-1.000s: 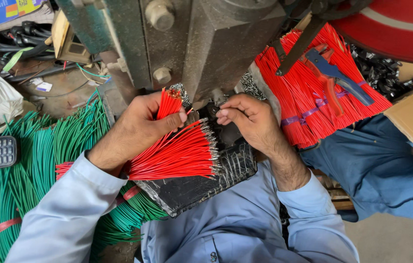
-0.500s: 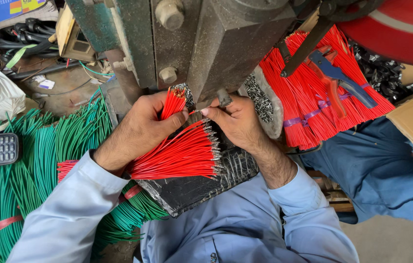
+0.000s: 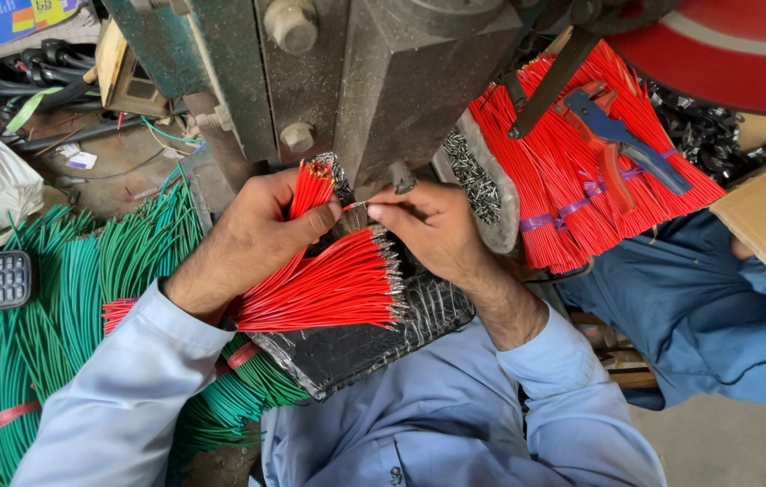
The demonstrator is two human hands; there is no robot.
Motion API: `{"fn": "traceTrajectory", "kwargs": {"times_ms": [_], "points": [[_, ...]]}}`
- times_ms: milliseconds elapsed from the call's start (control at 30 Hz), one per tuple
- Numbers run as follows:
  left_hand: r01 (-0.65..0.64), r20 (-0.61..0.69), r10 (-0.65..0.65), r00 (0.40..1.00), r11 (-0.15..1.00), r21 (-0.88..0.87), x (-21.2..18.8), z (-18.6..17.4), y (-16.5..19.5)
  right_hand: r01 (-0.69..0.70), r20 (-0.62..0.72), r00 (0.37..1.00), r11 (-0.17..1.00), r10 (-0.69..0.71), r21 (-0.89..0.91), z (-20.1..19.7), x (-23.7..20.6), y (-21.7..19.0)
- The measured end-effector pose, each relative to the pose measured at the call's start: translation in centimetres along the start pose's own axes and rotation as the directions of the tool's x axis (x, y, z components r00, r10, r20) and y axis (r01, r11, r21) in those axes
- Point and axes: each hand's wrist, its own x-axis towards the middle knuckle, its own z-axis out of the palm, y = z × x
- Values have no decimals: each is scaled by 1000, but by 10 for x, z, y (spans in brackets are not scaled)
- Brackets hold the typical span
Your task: The person holds a bundle of red insulated wires and repeatedly crimps metal terminals onto the wire ends using a bench-mounted crimping press, taking terminals from a tray and pressing the machine pedal/lever for each wire.
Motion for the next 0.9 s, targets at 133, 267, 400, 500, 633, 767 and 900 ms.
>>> {"fn": "traceTrajectory", "kwargs": {"times_ms": [133,267,400,500,633,767,900], "points": [[-102,14,101,995,985,137,-4,4,4,14,79,996,977,-31,212,-27,-7,-4],[-71,19,69,997,981,179,-7,4,7,-127,-123,988,930,90,-344,-66,12,8],[10,55,-9,998,1000,-13,-4,3,7,87,78,996,592,-40,-801,-85,30,31],[3,61,-3,998,1000,-10,-4,3,6,189,204,979,460,-17,-867,-85,32,48],[-82,62,75,995,988,130,-6,4,9,181,231,971,458,54,-870,-89,28,52],[-3,14,2,1000,997,80,-7,2,16,92,164,981,492,106,-866,-91,28,42],[-66,57,57,997,980,185,-8,3,20,72,103,994,496,36,-866,-94,22,30]]}}
